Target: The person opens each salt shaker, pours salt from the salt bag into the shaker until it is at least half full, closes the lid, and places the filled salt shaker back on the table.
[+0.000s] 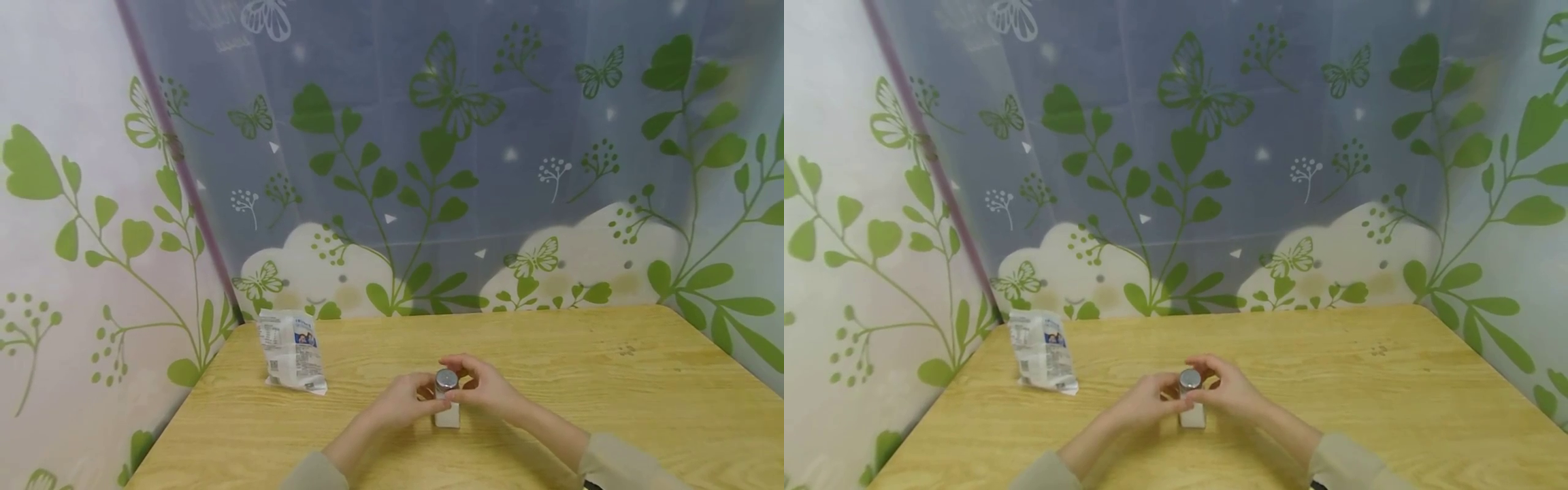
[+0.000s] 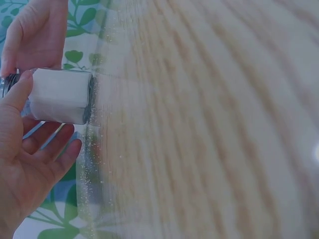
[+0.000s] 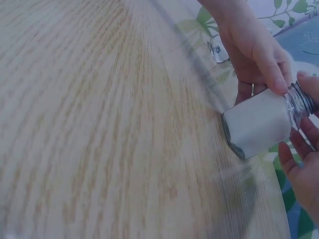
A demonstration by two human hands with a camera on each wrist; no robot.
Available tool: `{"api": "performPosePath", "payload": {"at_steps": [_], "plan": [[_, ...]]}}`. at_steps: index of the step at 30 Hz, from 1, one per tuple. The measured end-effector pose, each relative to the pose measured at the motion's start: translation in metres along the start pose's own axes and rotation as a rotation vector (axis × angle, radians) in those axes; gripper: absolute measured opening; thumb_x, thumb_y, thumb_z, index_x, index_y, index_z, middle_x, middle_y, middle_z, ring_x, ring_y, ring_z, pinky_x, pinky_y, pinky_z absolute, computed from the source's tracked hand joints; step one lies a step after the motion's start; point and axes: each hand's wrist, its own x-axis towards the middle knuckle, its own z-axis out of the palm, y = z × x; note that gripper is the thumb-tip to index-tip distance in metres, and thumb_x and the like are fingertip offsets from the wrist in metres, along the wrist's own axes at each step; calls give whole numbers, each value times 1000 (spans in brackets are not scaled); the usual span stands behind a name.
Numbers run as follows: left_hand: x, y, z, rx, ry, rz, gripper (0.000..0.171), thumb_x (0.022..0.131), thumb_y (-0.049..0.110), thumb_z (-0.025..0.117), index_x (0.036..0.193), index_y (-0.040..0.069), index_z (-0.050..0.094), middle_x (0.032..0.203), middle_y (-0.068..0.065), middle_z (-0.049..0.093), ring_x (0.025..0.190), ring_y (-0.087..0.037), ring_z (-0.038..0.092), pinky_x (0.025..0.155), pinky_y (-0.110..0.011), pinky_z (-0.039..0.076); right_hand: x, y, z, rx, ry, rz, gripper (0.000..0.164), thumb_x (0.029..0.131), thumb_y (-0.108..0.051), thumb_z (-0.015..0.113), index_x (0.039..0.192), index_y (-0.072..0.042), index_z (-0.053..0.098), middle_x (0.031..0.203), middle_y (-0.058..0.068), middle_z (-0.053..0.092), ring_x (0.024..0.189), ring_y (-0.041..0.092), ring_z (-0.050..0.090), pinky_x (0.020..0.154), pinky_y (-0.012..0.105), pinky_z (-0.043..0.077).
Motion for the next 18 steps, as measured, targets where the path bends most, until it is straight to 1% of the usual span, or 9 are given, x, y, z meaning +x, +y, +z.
{"api": "performPosePath", "payload": {"at_steps": [2,4,8,11,15,18], "plan": [[0,0,0,8,3,-1,25,85,31,67,104,15,66,90,9,61,85,-8,56,73,-26,46,0,-1,0,0,-14,-24,43,86,-10,65,123,6,51,108,14,56,95,13,51,75,31,48],[0,0,0,6,3,-4,25,85,31,67,104,15,65,90,9,61,86,-8,56,73,-27,46,0,-1,0,-9,-7,-34,39,86,-9,65,120,6,53,106,13,57,94,13,51,74,30,48],[-1,-1,0,-5,-4,-4,26,86,32,67,105,15,65,91,9,61,86,-7,56,73,-27,46,1,-2,3,-6,34,7,32,84,-11,68,112,2,57,101,10,58,90,13,52,71,28,48],[-1,-1,0,-12,-5,-3,25,86,32,66,105,16,66,91,9,61,85,-7,56,72,-27,46,1,-5,5,-2,45,24,34,82,-13,71,109,2,56,99,11,58,89,14,52,70,28,48],[-1,0,0,-10,-2,-4,24,86,31,67,104,15,66,90,8,61,84,-7,56,71,-26,46,0,-5,3,-2,23,15,44,84,-13,69,119,6,51,104,14,56,93,14,51,73,30,48],[-1,1,0,-8,0,-13,24,85,29,67,104,14,65,90,8,61,85,-8,56,72,-27,46,0,-3,1,-7,4,-16,44,86,-9,65,123,8,49,111,18,55,95,13,50,74,30,48]]}}
